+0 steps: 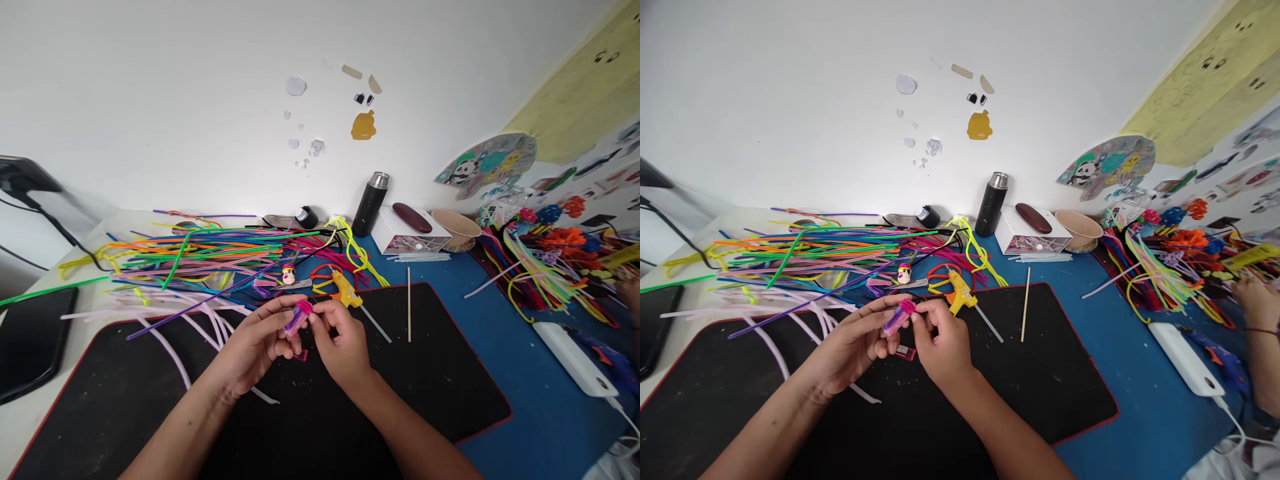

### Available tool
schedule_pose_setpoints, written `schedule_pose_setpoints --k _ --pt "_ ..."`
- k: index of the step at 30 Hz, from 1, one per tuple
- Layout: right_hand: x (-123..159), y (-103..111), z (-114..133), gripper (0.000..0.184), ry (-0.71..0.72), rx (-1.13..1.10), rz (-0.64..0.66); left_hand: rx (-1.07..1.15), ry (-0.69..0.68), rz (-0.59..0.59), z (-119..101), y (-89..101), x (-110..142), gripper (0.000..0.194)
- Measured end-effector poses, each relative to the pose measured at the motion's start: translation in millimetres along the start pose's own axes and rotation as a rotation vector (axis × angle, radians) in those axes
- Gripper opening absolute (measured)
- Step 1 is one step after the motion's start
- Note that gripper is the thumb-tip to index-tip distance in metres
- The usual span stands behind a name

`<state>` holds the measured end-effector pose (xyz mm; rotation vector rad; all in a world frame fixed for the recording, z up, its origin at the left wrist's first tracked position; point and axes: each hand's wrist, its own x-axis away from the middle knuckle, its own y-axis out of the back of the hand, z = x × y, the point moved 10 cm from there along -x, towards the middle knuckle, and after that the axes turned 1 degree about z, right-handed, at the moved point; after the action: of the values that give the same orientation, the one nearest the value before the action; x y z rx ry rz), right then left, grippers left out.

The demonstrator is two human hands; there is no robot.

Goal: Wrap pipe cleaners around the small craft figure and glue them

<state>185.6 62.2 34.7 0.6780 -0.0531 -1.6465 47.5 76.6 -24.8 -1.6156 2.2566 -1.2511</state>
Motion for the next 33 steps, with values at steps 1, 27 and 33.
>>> schedule_pose_setpoints --k 1,27,33 --pt "0 0 0 0.006 0.003 -0.002 -0.001 0.002 0.002 -0.002 0 0.4 0 0.038" --pt "1 -4 -8 0.007 -0.088 -0.076 0.031 0.121 0.035 0.042 2 -3.5 -1 0.036" --pt "0 -4 -15 0.008 -0.124 -0.111 0.035 0.068 0.010 0.046 0 -4.4 0 0.041"
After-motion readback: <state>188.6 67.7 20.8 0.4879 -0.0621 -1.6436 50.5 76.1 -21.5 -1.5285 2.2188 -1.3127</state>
